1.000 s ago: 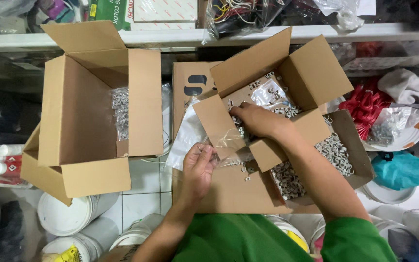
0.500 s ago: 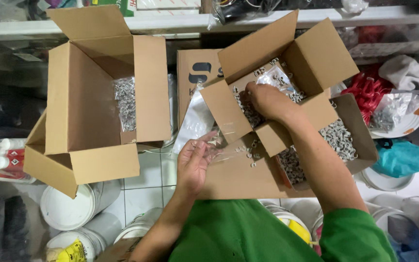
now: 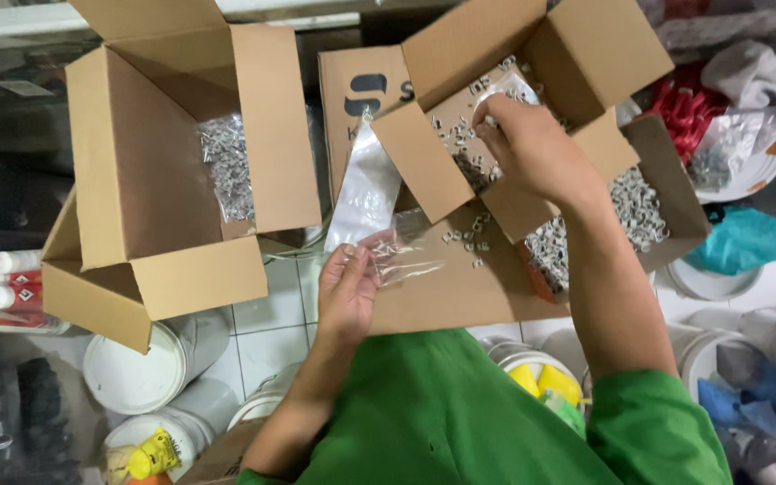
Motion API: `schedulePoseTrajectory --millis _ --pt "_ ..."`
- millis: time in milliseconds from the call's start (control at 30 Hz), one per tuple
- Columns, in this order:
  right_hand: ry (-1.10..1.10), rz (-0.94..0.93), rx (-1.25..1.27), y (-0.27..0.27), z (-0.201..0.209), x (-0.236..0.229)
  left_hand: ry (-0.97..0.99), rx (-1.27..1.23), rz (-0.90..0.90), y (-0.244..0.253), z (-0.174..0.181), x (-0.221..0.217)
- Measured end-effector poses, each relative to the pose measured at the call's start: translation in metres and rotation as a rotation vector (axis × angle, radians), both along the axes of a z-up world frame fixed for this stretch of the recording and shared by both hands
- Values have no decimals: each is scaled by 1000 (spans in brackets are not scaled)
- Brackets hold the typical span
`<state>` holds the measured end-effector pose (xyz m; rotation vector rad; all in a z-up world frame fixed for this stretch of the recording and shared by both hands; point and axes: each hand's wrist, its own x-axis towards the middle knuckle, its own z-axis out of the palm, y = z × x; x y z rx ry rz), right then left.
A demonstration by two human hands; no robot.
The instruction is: The person picks up metal brackets and screws from open boxes and place them into small plastic bags.
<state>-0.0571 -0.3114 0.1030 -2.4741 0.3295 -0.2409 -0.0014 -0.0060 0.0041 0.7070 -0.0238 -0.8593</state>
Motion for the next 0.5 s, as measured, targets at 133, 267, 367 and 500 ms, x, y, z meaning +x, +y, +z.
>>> schedulePoseTrajectory --millis 133,267,367,500 --pt "-56 15 42 62 26 -30 15 -25 6 24 -11 6" --pt "-37 94 215 121 20 -48 5 132 -17 56 -28 2" --pt "-24 61 191 137 -19 -45 75 157 -74 74 -54 -3" --pt "220 -142 17 140 -79 -32 109 120 -41 64 -58 -16"
